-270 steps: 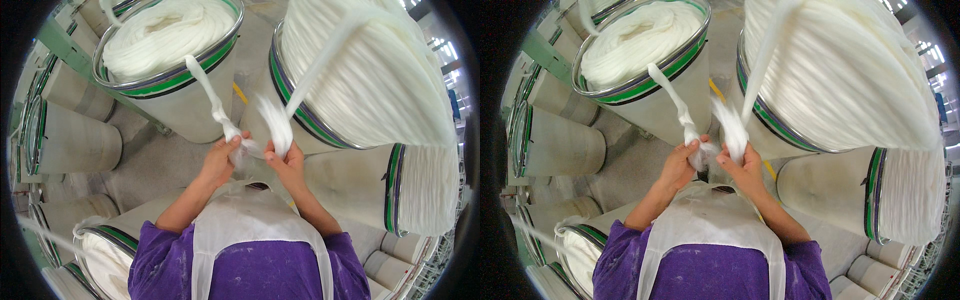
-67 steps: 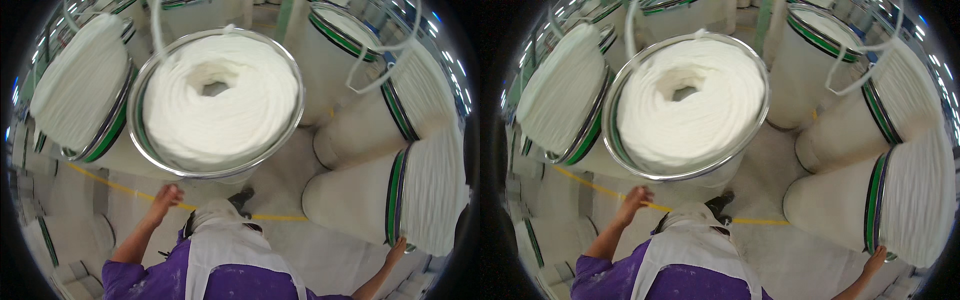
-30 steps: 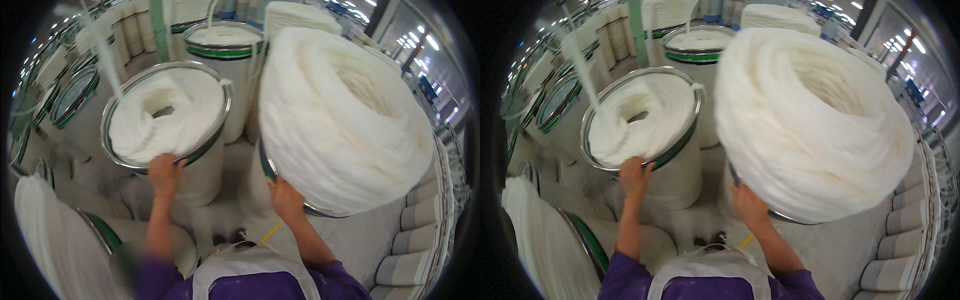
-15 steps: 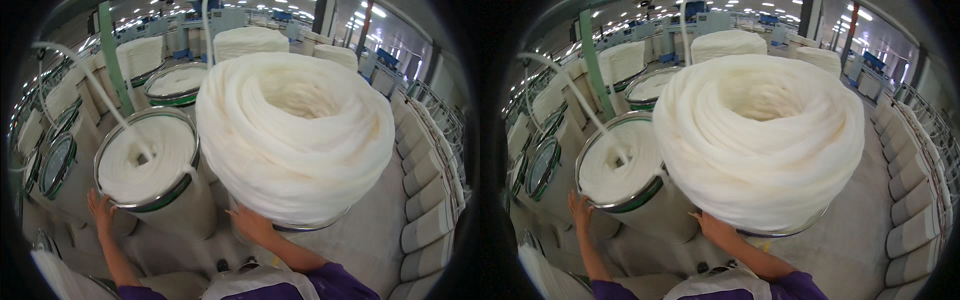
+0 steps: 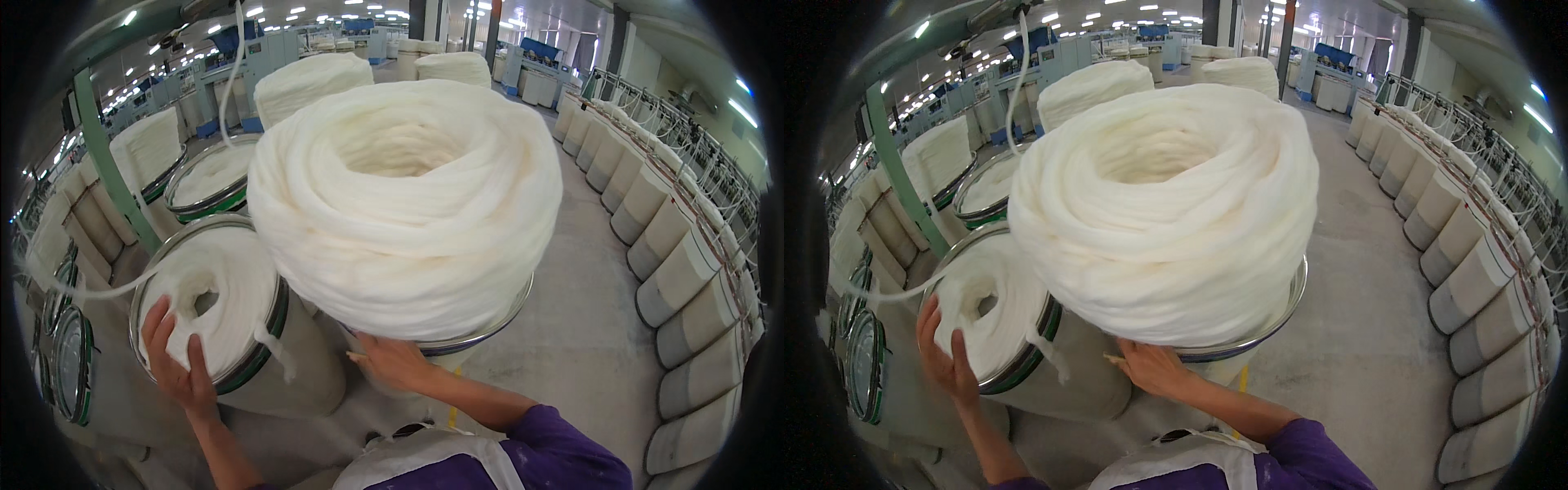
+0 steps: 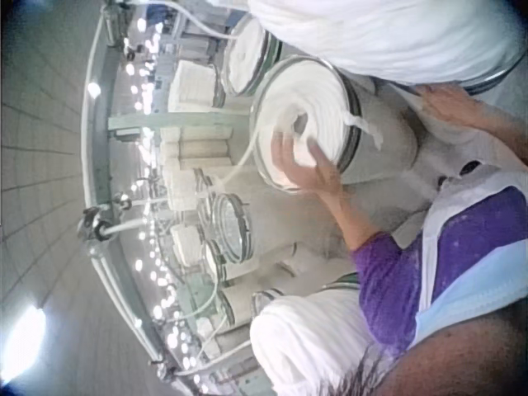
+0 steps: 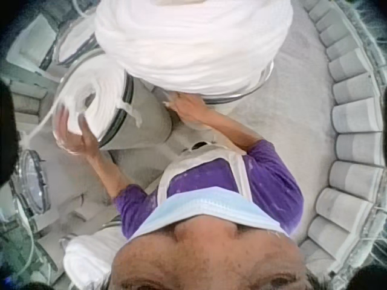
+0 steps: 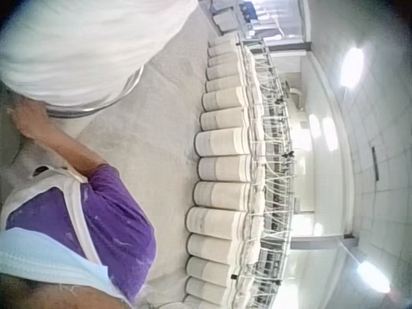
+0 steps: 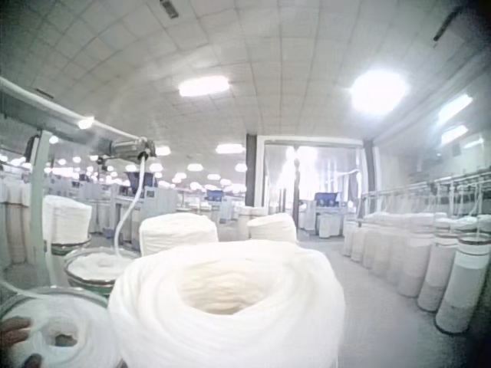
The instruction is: The person pulls white textile roving from large cylindrical containers, aligns and joins strands by hand, and places the roving into metal trays. The person also moves between containers and occasionally places lids on the containers.
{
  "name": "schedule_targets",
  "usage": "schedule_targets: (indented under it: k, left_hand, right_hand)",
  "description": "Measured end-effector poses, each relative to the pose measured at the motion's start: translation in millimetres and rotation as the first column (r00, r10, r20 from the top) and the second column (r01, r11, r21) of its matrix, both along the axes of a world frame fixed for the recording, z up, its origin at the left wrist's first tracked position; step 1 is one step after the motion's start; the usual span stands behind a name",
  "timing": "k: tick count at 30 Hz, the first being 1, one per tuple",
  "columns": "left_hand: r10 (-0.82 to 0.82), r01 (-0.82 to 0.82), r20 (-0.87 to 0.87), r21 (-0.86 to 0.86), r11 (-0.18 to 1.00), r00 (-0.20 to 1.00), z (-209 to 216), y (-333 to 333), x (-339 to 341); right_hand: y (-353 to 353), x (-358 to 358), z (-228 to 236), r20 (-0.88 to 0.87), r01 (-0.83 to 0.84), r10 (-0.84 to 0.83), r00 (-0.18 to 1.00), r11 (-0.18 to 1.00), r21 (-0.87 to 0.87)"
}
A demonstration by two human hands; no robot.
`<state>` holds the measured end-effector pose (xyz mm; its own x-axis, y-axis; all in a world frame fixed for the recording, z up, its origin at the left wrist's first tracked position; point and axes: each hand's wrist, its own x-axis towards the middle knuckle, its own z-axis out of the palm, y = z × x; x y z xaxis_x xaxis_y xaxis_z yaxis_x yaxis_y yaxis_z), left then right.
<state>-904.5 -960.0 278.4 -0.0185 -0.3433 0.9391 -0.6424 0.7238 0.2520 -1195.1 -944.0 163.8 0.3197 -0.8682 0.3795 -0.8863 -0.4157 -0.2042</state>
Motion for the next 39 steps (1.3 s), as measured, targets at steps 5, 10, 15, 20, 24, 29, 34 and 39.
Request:
schedule_targets:
  k: [5, 10, 15, 20, 24, 29, 34, 39]
  left_hand:
    - [-0.309, 0.340, 0.317, -0.047, 0.939, 0.897, 97.2, -7.8, -95.6]
    - [-0.392, 0.441, 0.488, 0.017, 0.897, 0.780, 137.7, -22.3, -185.2]
    - [-0.513, 0.428, 0.497, 0.282, 0.858, 0.700, 154.9, -48.0, -257.0]
    - [-0.473, 0.112, 0.623, 0.527, 0.842, 0.624, 153.1, -51.7, -327.3]
    - [-0.367, 0.121, 0.727, 0.368, 0.922, 0.581, 139.1, -49.2, -347.0]
    - [-0.683, 0.381, 0.070, 0.786, 0.486, 0.727, 146.3, -69.0, -329.6]
    - [-0.664, 0.981, -0.744, 0.071, -0.181, -0.069, 164.8, -55.8, -241.1]
    - [-0.664, 0.844, -0.639, -0.537, 0.023, -0.389, 46.9, 29.7, -93.6]
  right_hand:
    - [57.0, -58.5, 102.2, 0.183, -0.475, 0.534, 0.826, 0.833, -0.286]
    - [75.3, -130.4, 199.7, -0.110, -0.041, -0.013, 0.994, 0.878, -0.476]
    - [74.6, -166.0, 181.2, 0.056, 0.075, -0.059, 0.997, 0.937, -0.341]
    - [83.2, -186.9, 138.6, 0.194, 0.067, -0.009, 0.981, 0.953, -0.296]
    - [79.4, -196.2, 129.1, 0.279, 0.016, 0.066, 0.958, 0.959, -0.283]
    - [77.3, -192.1, 129.6, 0.295, 0.045, 0.057, 0.954, 0.944, -0.326]
    - [72.0, -187.8, 132.7, 0.312, 0.054, 0.066, 0.948, 0.931, -0.360]
    - [81.4, -169.7, 136.1, 0.370, 0.068, 0.115, 0.922, 0.892, -0.447]
